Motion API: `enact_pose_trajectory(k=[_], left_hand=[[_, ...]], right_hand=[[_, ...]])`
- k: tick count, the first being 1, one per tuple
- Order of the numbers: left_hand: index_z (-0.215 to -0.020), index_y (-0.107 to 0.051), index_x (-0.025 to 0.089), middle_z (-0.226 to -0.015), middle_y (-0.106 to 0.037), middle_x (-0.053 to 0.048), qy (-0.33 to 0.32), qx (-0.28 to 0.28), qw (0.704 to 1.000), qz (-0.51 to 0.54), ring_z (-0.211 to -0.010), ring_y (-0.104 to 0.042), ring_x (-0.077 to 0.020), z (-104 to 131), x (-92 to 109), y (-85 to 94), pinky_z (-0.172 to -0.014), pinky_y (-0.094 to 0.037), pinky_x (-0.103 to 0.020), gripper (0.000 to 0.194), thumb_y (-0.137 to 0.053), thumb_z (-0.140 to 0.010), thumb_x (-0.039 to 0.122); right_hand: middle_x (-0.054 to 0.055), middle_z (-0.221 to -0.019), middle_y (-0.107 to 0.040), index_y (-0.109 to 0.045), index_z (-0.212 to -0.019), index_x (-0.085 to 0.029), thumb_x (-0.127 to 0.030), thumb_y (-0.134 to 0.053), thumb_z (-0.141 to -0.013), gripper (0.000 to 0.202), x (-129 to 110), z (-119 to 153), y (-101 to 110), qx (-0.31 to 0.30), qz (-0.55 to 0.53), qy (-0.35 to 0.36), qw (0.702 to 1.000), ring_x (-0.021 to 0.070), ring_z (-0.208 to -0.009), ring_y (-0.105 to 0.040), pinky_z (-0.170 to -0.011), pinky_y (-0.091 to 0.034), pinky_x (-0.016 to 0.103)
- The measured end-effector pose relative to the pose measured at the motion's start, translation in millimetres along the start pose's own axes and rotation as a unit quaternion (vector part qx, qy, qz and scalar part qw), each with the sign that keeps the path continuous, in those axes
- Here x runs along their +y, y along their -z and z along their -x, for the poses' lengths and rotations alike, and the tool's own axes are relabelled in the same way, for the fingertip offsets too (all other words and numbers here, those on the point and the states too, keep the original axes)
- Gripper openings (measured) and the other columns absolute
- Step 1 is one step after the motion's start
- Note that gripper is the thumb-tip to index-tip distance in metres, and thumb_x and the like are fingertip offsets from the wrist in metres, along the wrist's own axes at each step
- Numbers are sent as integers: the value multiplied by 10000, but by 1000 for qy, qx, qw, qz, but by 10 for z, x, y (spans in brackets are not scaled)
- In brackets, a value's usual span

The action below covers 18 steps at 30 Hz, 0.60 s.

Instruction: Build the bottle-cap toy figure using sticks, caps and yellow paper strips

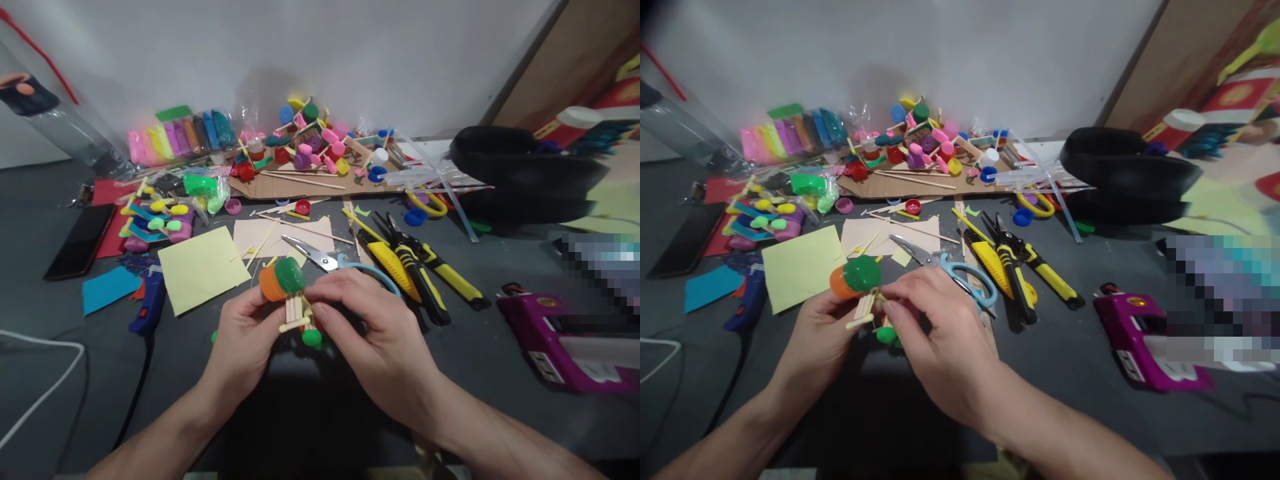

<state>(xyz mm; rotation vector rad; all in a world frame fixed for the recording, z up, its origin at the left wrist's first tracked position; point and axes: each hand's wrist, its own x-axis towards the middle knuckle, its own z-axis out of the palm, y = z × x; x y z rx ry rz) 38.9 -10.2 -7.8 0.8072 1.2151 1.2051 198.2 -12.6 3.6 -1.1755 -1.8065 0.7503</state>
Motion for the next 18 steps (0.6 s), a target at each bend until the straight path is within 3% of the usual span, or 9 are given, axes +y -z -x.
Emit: enact_pose_trajectory(k=[5, 18], left_hand=[[-722, -830, 204, -625, -742, 30, 18, -11, 1000, 2, -643, -655, -105, -7, -3, 29, -634, -542, -150, 195, -919, -580, 103], [-788, -822, 217, -753, -794, 19, 60, -44, 996, 49, -684, -696, -89, -18, -63, 80, -667, -555, -140, 235, -920, -613, 94]], right_hand=[[-18, -885, -711, -711, -899, -229, -153, -654, -925, 98, 2, -28, 22, -18, -48, -58, 997, 127, -870, -659, -794, -507, 249], [-19, -875, -708, -738, -894, -247, -169, -671, -926, 108, 33, -57, 20, -49, -145, -96, 984, 130, -801, -672, -701, -524, 249]])
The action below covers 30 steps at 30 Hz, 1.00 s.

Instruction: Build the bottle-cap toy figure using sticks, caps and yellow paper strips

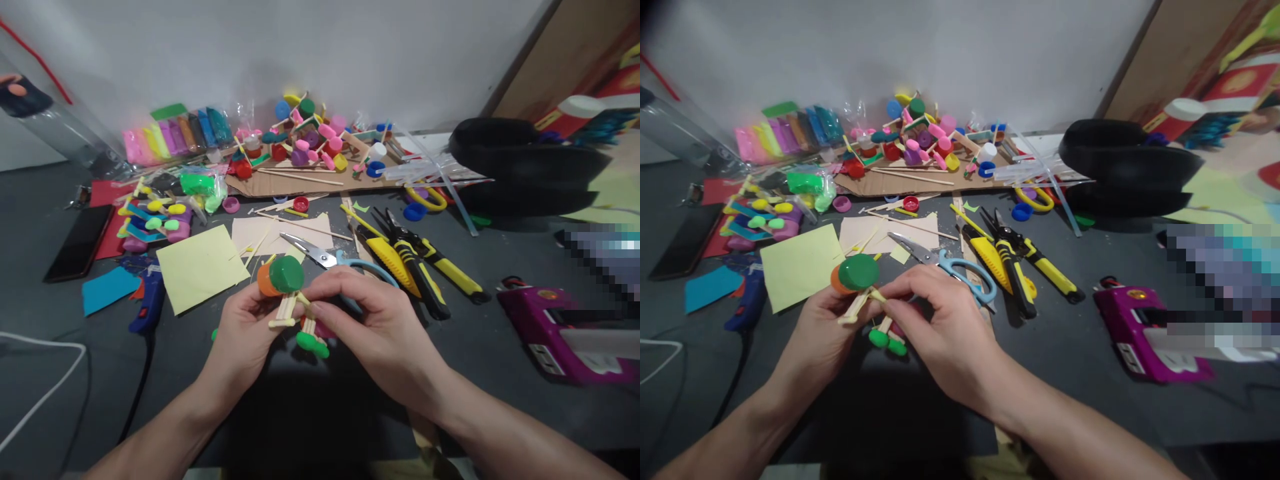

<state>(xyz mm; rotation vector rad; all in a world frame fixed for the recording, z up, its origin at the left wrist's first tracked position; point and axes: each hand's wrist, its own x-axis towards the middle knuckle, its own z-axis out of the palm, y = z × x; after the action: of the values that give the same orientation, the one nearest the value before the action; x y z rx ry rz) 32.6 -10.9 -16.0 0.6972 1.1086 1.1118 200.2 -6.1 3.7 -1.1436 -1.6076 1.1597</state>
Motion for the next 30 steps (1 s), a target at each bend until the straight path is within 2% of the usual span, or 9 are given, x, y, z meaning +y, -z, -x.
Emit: enact_pose_trajectory(k=[5, 10, 13, 17, 18, 20, 23, 27, 30], left_hand=[[-786, -814, 219, -770, -802, 9, -8, -1, 1000, -3, -688, -695, -89, 8, -12, 2, -670, -552, -146, 181, -892, -665, 112], [-808, -811, 214, -723, -755, 30, -46, -3, 998, -49, -739, -689, -119, 44, -19, -2, -702, -547, -171, 234, -872, -644, 59], [-815, -795, 211, -750, -738, 31, -74, -13, 993, -91, -739, -656, -118, 64, -31, 38, -720, -532, -180, 182, -809, -713, 61], [-863, -777, 223, -790, -697, 19, -79, -78, 989, -97, -725, -598, -117, 35, 40, 92, -677, -486, -184, 66, -746, -827, 178], [-813, -767, 219, -800, -699, 11, -60, -92, 990, -85, -729, -596, -122, 21, 77, 98, -657, -473, -184, 18, -757, -828, 223], [-699, -734, 194, -731, -649, -1, 14, -116, 991, -63, -680, -554, -119, 2, 157, 101, -614, -441, -192, 270, -695, -892, 379], [-705, -753, 183, -715, -637, -13, 111, -197, 973, -42, -674, -554, -140, 13, 255, 102, -640, -451, -227, 338, -716, -847, 488], [-655, -742, 173, -673, -633, -10, 200, -234, 951, -22, -646, -550, -135, 54, 315, 104, -625, -444, -222, 322, -781, -759, 475], [-607, -713, 152, -636, -604, -4, 232, -256, 938, -26, -586, -513, -109, 46, 324, 102, -541, -396, -201, 309, -815, -722, 420]], right_hand=[[-25, -866, -710, -717, -871, -243, -190, -710, -902, 62, 6, 4, -3, 11, 33, 23, 999, 133, -828, -677, -707, -522, 242], [-11, -841, -708, -674, -848, -219, -88, -655, -888, 138, -30, 33, 2, 32, 111, 76, 990, 133, -813, -663, -713, -518, 245], [1, -790, -692, -645, -836, -207, -54, -618, -890, 165, -45, 22, 29, 49, 181, 158, 969, 137, -770, -633, -714, -520, 271], [41, -880, -741, -652, -917, -207, -64, -631, -896, 146, -38, -1, 131, 53, 255, 300, 918, 178, -832, -648, -774, -547, 356], [43, -909, -753, -658, -949, -213, -78, -643, -891, 148, -37, 3, 162, 48, 277, 329, 901, 190, -859, -654, -808, -552, 382], [28, -954, -766, -675, -985, -234, -101, -658, -885, 168, -42, 27, 217, 38, 321, 368, 872, 197, -908, -663, -915, -549, 419], [-17, -966, -778, -700, -978, -266, -104, -665, -893, 186, -65, 93, 260, 49, 360, 386, 848, 160, -912, -680, -1069, -508, 400], [-61, -895, -792, -730, -928, -298, -144, -663, -905, 170, -65, 184, 244, 59, 388, 454, 800, 138, -889, -694, -1142, -477, 339], [-79, -955, -804, -734, -925, -317, -164, -671, -907, 167, -3, 242, 214, 71, 376, 440, 813, 150, -867, -698, -1143, -489, 377]])
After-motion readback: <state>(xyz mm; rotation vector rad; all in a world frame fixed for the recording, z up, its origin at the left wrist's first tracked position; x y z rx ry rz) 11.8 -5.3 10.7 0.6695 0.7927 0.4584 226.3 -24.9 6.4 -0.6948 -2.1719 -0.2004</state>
